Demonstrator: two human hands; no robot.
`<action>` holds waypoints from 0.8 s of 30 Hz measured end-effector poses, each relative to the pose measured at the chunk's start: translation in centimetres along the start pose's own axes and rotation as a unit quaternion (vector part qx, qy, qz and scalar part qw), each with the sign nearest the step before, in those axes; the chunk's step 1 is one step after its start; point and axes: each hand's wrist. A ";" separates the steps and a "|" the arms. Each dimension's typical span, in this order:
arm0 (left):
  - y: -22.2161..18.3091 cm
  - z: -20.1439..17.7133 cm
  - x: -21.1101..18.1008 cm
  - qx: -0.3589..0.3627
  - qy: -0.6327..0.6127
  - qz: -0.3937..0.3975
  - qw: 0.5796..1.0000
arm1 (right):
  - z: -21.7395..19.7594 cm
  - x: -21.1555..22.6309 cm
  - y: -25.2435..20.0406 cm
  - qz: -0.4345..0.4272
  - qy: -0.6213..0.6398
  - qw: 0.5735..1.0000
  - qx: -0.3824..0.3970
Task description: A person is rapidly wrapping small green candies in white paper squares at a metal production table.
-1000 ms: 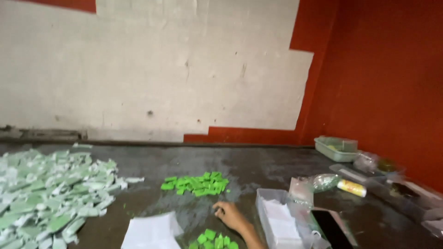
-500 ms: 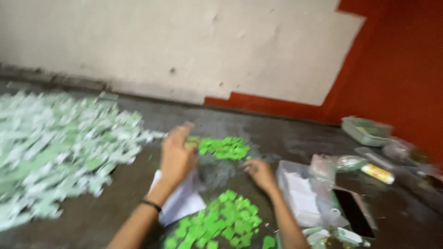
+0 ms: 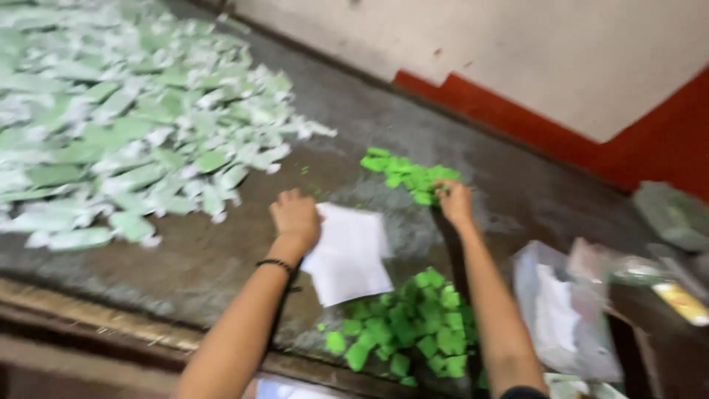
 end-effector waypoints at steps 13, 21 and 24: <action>-1.2 -3.5 -0.9 0.028 -0.064 0.026 0.997 | -4.5 5.2 -4.7 0.058 0.048 0.997 -0.008; -1.5 -3.0 -0.4 -0.041 -0.131 0.032 0.990 | -10.8 7.4 -13.9 0.110 0.255 0.960 -0.035; -1.0 -1.2 0.0 -0.044 -0.116 0.034 0.992 | -11.5 8.5 -15.2 0.152 0.316 0.936 -0.004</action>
Point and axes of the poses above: each hand's wrist, its own y-axis towards the middle knuckle, its own z-axis out of the palm, x = y × z, and after that the axes turned 13 degrees about -y, right-handed
